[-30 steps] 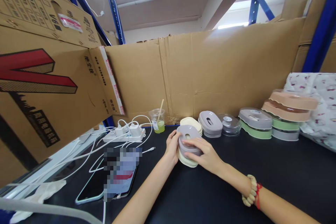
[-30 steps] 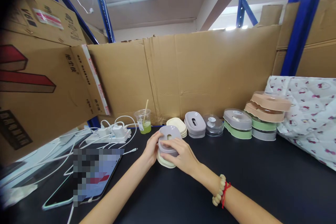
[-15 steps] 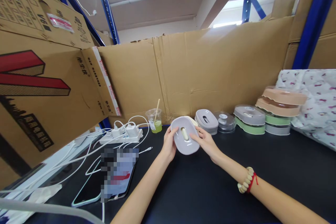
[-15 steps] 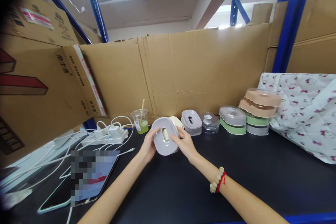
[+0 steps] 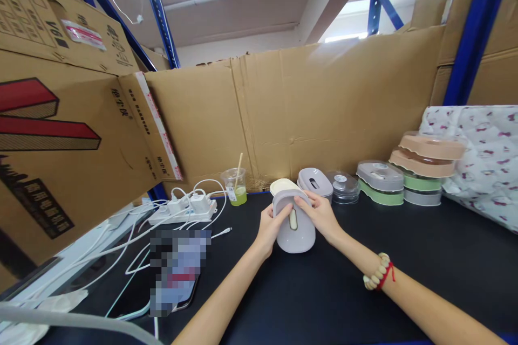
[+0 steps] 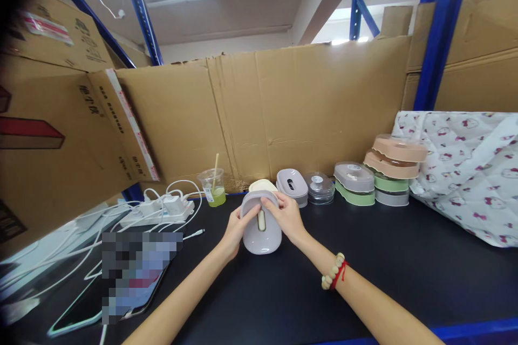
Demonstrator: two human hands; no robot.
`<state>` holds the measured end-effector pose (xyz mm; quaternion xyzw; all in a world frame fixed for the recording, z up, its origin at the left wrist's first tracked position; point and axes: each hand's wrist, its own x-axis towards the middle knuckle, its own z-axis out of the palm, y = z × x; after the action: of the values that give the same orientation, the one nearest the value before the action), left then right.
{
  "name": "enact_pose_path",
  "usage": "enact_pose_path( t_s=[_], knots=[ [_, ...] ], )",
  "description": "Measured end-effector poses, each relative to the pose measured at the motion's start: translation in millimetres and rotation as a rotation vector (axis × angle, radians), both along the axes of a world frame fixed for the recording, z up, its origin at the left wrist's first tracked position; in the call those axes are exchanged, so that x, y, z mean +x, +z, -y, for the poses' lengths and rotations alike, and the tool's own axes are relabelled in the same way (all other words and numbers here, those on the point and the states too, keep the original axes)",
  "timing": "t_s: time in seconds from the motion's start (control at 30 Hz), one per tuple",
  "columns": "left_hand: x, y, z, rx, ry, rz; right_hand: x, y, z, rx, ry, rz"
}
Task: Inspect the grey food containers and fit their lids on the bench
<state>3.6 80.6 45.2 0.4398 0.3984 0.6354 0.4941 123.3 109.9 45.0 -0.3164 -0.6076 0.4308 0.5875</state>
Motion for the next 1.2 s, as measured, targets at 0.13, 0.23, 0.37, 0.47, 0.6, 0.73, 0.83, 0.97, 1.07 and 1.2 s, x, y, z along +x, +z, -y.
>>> enact_pose_path(
  t_s=[0.13, 0.23, 0.37, 0.47, 0.6, 0.73, 0.83, 0.97, 1.07, 1.2],
  knots=[
    [-2, -2.2, -4, -0.037, -0.038, -0.017, 5, -3.9, -6, 0.070, -0.051, 0.143],
    [-2, -5.1, -7, -0.106, -0.022, 0.004, 21, -2.5, -19, 0.197, -0.290, 0.298],
    [0, -7.7, -7, -0.212, 0.036, 0.019, 54, -2.2, -43, 0.384, -0.807, 0.389],
    [2, -4.9, -5, -0.324, 0.064, 0.086, 78, -8.4, -60, 0.314, -1.023, 0.529],
    [2, 2.1, 0, -0.420, 0.056, 0.210, 95, -21.0, -74, 0.097, -0.965, 0.733],
    [1, 8.5, 3, -0.388, -0.010, 0.304, 101, -27.2, -80, 0.081, -0.900, 0.833],
    [0, 14.3, 4, -0.393, -0.052, 0.387, 101, -25.0, -80, 0.154, -0.953, 0.749],
    [0, 17.7, 4, -0.294, -0.071, 0.443, 88, -15.4, -72, 0.419, -1.065, 0.435],
    [0, 14.3, 0, -0.201, -0.085, 0.447, 66, -8.9, -57, 0.666, -0.883, 0.312],
    [1, 9.4, -3, -0.128, -0.148, 0.433, 34, -9.0, -32, 0.798, -0.469, 0.445]
  ],
)
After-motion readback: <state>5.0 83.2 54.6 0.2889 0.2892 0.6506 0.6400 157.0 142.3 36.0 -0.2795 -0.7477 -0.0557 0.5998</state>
